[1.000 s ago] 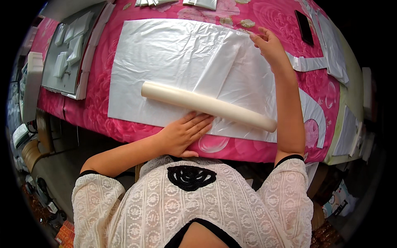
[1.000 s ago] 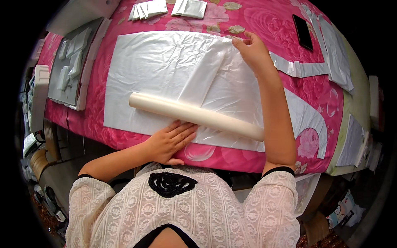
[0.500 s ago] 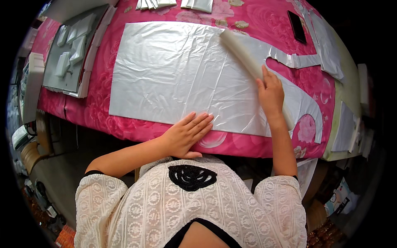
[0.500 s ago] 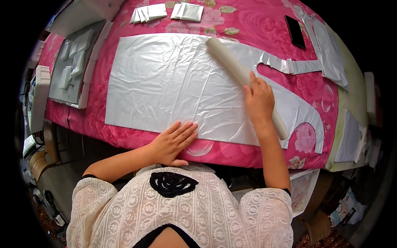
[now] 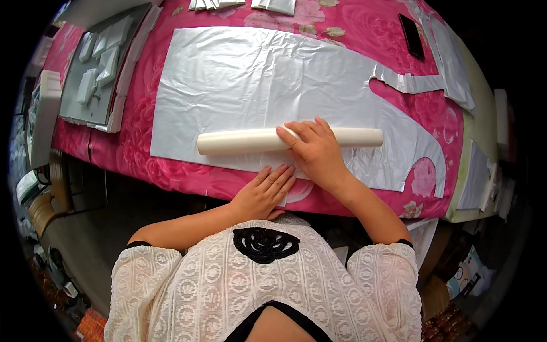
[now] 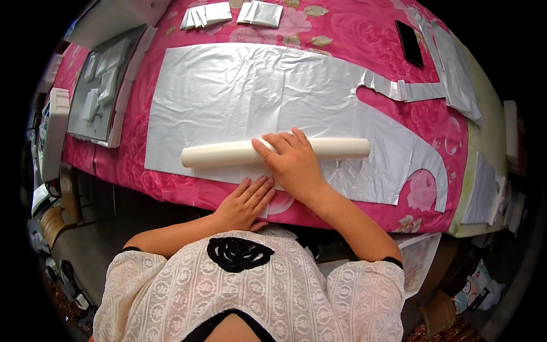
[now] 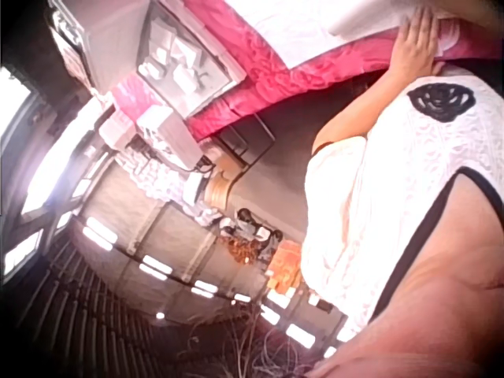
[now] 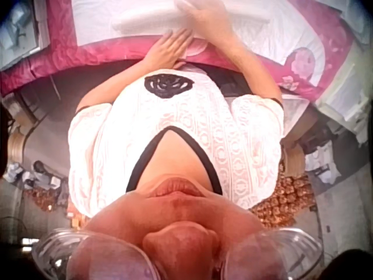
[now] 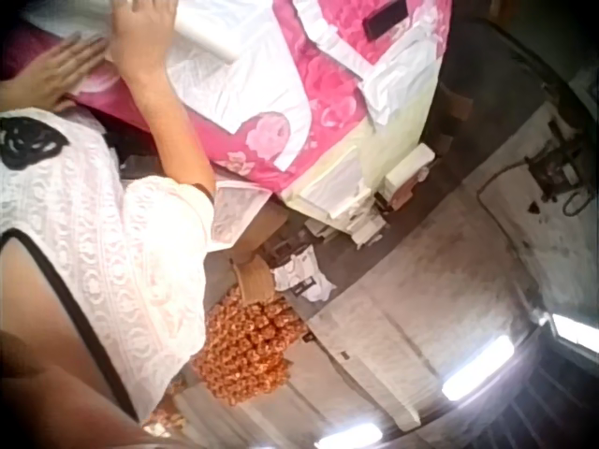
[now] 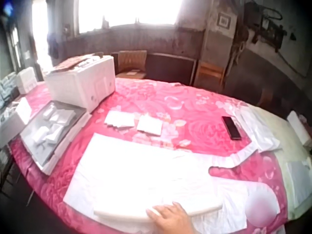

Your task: The person repeatedly unrolls a roll of clear plastic film, places a small white rectangular item onto the film, folds the film around the item to create a sealed packet, and sets the packet aside. This process is repeated multiple times on a pink floral tablecloth.

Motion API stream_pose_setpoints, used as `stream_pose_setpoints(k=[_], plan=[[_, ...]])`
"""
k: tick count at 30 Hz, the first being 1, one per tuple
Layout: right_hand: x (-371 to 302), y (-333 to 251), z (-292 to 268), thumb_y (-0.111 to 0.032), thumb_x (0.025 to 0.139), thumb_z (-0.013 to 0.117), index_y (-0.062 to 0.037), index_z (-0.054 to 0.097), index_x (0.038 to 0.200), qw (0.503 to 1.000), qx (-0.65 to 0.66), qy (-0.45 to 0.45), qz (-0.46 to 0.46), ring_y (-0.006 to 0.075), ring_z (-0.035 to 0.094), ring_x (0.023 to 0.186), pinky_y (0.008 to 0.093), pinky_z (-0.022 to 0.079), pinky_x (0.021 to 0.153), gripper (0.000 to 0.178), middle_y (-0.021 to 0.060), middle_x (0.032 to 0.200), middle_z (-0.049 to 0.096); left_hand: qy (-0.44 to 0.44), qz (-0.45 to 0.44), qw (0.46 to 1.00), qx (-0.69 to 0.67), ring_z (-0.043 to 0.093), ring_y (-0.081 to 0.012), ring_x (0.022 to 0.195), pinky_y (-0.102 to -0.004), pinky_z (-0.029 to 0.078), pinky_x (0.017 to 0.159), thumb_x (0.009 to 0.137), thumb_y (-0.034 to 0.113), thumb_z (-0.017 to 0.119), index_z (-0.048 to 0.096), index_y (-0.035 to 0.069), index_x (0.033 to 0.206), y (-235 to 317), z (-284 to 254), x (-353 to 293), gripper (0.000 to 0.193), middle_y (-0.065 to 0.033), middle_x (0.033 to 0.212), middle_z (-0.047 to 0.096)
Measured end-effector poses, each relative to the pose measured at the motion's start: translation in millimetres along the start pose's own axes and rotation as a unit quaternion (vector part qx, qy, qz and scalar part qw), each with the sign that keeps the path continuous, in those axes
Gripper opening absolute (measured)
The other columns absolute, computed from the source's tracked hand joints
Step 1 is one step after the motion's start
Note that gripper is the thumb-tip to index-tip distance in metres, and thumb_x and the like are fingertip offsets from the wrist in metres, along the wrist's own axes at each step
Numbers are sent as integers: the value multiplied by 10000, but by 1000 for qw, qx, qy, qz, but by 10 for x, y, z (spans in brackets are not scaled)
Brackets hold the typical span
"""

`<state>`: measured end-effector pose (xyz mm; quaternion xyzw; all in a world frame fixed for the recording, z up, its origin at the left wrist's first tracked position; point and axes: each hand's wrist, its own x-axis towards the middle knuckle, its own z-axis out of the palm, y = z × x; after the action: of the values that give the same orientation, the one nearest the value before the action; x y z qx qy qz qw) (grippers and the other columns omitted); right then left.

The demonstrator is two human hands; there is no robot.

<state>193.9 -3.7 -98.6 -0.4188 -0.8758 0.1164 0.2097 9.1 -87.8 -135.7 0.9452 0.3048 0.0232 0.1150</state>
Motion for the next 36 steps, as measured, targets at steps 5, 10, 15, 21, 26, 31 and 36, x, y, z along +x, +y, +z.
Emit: stream_pose_setpoints(k=[5,10,15,21,26,31,36], plan=[[655,553,97,-124,779,634,-166,600,1171,998,-24,59,3,228,546,1029,459,336,1001,396,41,1099,603,37,3,999,34,260,-299,1366,-464,195,1098,775,334,552,344,-24,1357,2,75,-1,715,-181,1453,295],[1145,982,127,-120,787,646,-171,595,1189,996,-50,75,20,262,497,1116,436,308,1042,409,62,1187,569,48,44,998,-22,260,-262,1369,-432,193,1105,842,239,495,367,-14,1350,-74,32,-41,581,-145,1454,312],[931,694,-40,-58,735,657,-77,581,1161,995,26,95,-13,304,454,1164,412,337,1025,433,110,1225,528,60,118,981,-144,378,-271,1292,-418,309,1073,830,229,564,441,-5,1275,-418,-164,-207,517,-139,1379,408],[56,111,-26,25,646,604,-16,565,1124,977,163,-106,-84,314,496,1112,394,423,947,482,128,1178,547,91,177,975,-95,529,-220,1120,-393,397,1018,807,164,575,593,4,1008,-510,-247,-245,257,-106,1168,570],[-103,-27,101,17,641,615,-10,600,1053,989,123,-45,-64,298,534,1051,378,462,886,413,113,1108,591,155,120,953,-231,558,-210,1079,-395,432,980,704,197,701,595,26,934,-476,-239,-251,307,-100,1117,598],[-89,-9,207,0,657,636,-28,634,1004,988,152,17,-15,257,574,945,346,494,804,348,87,1058,616,200,94,937,-270,536,-231,1131,-411,422,982,653,235,752,552,36,1110,-626,-402,-93,537,-108,1228,547],[-90,-40,198,-2,673,641,-58,655,969,986,160,43,13,247,585,900,341,499,777,302,70,982,636,151,46,984,-80,493,-237,1186,-408,373,1017,676,210,703,508,35,1215,-765,-377,68,600,-109,1292,507]])
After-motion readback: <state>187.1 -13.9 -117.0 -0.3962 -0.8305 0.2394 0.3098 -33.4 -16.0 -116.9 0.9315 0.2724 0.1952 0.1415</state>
